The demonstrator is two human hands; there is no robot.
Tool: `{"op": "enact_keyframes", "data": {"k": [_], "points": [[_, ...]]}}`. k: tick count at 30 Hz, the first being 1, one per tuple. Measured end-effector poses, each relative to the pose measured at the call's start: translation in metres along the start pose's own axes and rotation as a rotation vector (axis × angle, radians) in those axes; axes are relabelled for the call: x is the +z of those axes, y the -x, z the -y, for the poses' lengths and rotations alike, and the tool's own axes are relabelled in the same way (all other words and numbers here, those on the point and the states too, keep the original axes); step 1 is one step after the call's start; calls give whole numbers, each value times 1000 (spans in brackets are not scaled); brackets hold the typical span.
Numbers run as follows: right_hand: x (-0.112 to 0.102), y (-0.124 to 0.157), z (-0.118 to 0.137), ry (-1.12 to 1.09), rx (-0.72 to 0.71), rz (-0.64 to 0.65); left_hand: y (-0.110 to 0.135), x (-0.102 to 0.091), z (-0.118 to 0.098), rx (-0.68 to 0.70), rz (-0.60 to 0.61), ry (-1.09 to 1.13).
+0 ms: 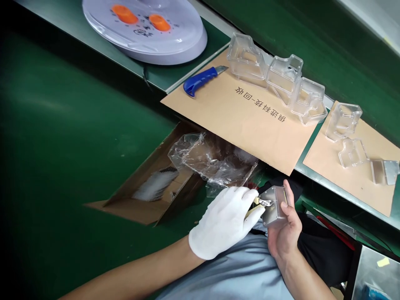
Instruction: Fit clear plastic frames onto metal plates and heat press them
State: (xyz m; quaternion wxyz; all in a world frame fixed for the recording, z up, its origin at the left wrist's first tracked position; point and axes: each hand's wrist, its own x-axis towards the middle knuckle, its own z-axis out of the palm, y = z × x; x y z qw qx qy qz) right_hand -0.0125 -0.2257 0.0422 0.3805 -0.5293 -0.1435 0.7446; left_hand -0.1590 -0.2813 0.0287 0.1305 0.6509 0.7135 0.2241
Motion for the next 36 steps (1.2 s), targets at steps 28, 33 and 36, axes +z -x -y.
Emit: {"op": "enact_keyframes", "data": {"k": [28, 33, 36], "points": [[-2, 5, 0, -13, 32, 42, -1, -3, -4, 4, 1, 126], [1, 8, 3, -47, 52, 20, -4, -7, -3, -15, 32, 67], [2, 9, 3, -48, 48, 9, -4, -8, -4, 2, 15, 70]]}}
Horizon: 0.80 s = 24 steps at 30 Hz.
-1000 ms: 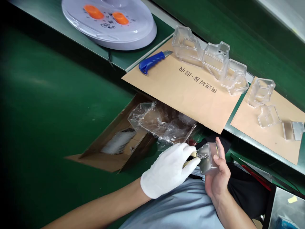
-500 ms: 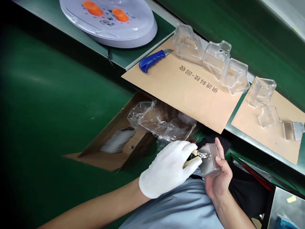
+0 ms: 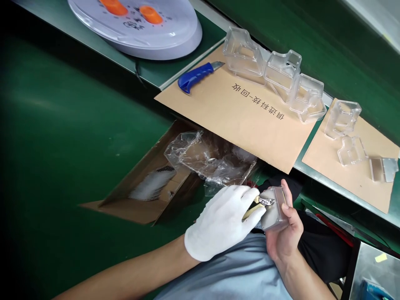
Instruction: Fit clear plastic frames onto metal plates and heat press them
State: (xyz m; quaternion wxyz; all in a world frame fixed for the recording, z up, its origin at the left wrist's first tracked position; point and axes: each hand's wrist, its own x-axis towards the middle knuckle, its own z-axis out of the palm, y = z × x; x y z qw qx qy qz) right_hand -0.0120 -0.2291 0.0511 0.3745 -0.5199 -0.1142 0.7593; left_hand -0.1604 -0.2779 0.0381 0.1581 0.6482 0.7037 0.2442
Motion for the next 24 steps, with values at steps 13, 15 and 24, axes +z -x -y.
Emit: {"op": "enact_keyframes", "data": {"k": [13, 15, 24], "points": [[2, -1, 0, 39, -5, -11, 0, -3, 0, 11, -10, -19], [2, -1, 0, 48, -13, -8, -2, -4, 0, 30, -14, -42], [-2, -1, -3, 49, -30, -10, -4, -3, -1, 92, 10, -123]]}}
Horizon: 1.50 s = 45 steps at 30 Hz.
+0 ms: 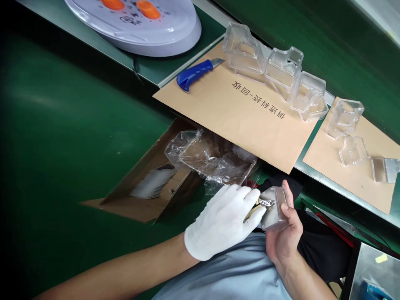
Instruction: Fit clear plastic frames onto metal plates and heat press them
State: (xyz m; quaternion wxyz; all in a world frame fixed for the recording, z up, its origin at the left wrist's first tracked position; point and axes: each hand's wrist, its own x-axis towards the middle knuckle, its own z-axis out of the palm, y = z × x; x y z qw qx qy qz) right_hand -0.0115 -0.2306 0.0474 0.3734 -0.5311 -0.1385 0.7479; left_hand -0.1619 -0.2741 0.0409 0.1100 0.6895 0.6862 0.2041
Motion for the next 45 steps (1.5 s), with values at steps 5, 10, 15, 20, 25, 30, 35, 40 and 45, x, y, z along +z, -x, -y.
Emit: {"op": "enact_keyframes", "data": {"k": [5, 10, 15, 20, 25, 30, 35, 40, 45], "points": [[-1, -1, -2, -7, -13, -19, -1, 2, 3, 49, 19, -37], [5, -6, -7, 0, 28, -21, 4, 8, 9, 32, -38, -71], [12, -18, -16, 44, 81, -25, 15, 14, 17, -75, -18, -81], [15, -26, -27, 113, 76, 5, 26, 23, 26, -171, 41, -11], [16, -30, -32, 143, 51, -8, 30, 33, 29, -246, 64, 80], [23, -28, -31, 97, 49, -29, 25, 31, 34, -232, -4, 41], [27, -26, -30, 70, 74, -43, 25, 28, 38, -233, -31, 98], [28, -25, -29, 103, 67, -54, 28, 26, 40, -242, -41, 118], [25, -22, -27, 156, 29, -42, 30, 23, 45, -196, -46, 61]]}}
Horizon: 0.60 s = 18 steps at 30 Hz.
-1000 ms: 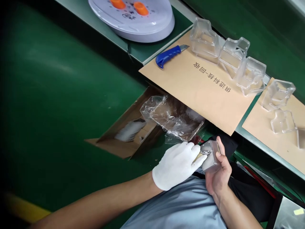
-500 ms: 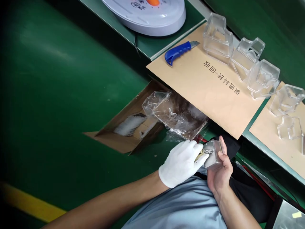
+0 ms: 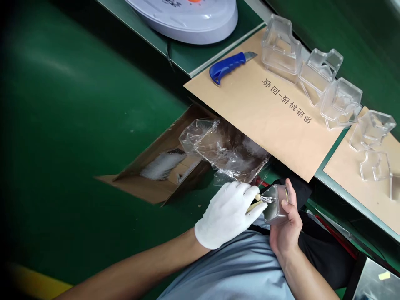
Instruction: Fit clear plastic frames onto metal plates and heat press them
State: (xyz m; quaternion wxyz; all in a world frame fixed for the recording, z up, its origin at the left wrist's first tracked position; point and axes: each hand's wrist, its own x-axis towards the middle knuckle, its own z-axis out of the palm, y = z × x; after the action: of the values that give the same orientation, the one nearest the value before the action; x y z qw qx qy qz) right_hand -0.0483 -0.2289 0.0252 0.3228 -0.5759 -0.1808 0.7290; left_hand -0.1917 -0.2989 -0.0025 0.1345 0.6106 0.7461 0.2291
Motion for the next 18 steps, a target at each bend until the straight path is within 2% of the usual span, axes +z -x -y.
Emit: {"op": "enact_keyframes", "data": {"k": [6, 12, 18], "points": [[-5, 2, 1, -5, 37, 41, 5, 0, 4, -39, 28, 189], [-2, 4, 1, -44, 44, 37, 2, -5, -5, -26, -19, 148], [-2, 4, 1, -57, 41, 31, 2, -7, -6, -36, -2, 119]]}}
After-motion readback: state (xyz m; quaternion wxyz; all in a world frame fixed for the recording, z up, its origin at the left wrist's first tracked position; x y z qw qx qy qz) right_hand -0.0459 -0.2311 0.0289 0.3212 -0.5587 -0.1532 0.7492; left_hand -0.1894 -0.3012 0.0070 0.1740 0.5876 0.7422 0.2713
